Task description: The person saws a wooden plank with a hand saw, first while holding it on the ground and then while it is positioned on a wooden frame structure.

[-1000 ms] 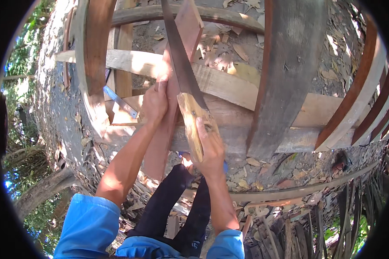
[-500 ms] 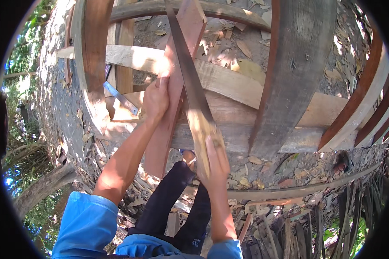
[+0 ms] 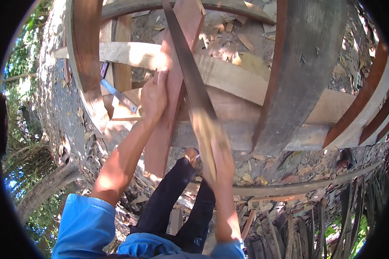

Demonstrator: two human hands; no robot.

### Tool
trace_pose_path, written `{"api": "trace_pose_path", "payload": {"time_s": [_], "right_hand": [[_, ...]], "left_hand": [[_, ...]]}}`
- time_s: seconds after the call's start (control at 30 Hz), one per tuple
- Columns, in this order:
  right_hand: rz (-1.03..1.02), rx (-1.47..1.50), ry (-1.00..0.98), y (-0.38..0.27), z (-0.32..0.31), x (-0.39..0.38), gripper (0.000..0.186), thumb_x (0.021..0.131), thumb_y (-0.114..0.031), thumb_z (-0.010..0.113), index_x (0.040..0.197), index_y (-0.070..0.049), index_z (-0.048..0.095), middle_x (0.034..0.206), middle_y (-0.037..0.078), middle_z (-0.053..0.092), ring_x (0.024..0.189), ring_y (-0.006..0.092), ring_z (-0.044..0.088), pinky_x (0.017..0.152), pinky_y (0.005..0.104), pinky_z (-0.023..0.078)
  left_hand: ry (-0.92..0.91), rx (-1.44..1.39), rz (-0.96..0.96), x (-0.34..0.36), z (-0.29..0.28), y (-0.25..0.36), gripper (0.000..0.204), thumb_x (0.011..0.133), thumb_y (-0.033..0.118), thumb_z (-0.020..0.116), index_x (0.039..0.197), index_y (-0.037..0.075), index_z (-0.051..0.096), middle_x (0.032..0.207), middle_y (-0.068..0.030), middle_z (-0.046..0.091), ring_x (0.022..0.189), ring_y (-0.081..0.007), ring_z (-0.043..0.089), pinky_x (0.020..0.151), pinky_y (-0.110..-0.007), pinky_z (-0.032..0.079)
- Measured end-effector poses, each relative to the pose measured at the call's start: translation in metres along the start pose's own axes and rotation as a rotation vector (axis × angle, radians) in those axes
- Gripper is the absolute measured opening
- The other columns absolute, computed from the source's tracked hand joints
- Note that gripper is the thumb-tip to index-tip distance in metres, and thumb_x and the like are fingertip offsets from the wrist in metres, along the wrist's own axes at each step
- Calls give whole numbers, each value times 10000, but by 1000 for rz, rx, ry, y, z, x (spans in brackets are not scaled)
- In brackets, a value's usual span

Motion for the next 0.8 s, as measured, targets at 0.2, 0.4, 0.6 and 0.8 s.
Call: {"api": "trace_pose_path", "payload": {"time_s": [0.2, 0.4, 0.6, 0.8], "right_hand": [[-21, 131, -50, 32, 75, 87, 678, 810, 98, 710, 1468, -4, 584, 1362, 261, 659, 1238, 417, 656, 1042, 419, 526], [12, 4, -11, -9, -11, -2, 563, 880, 86, 692, 1433, 21, 607, 1340, 280, 674, 1250, 445, 666, 1033, 484, 557], [-126, 58, 44, 21, 71, 108, 656, 806, -36, 741, 1451, -32, 622, 945, 188, 634, 946, 390, 650, 893, 492, 517], [17, -108, -63, 19, 15, 14, 572, 891, 33, 704, 1453, 14, 594, 1272, 233, 707, 1105, 379, 710, 965, 419, 563]], "left_hand": [[-13, 78, 60, 5, 3, 9, 778, 1018, 680, 488, 1210, -32, 736, 1125, -356, 712, 1088, -527, 671, 988, -554, 503], [-21, 20, -23, 4, 3, -4, 892, 1005, 766, 415, 1190, -41, 749, 1111, -339, 726, 1097, -520, 678, 999, -546, 498], [13, -65, -5, 3, 3, 7, 741, 1035, 655, 474, 1090, -18, 779, 985, -326, 730, 1010, -514, 690, 916, -535, 521], [64, -132, 49, -1, 0, 11, 764, 1052, 660, 454, 1061, -39, 762, 952, -332, 718, 992, -500, 697, 884, -512, 513]]}}
Point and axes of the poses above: each hand's wrist, its own x-axis towards the middle knuckle, its own z-axis out of the palm, y = z × x, the point moved 10 cm from there along x, towards the middle knuckle
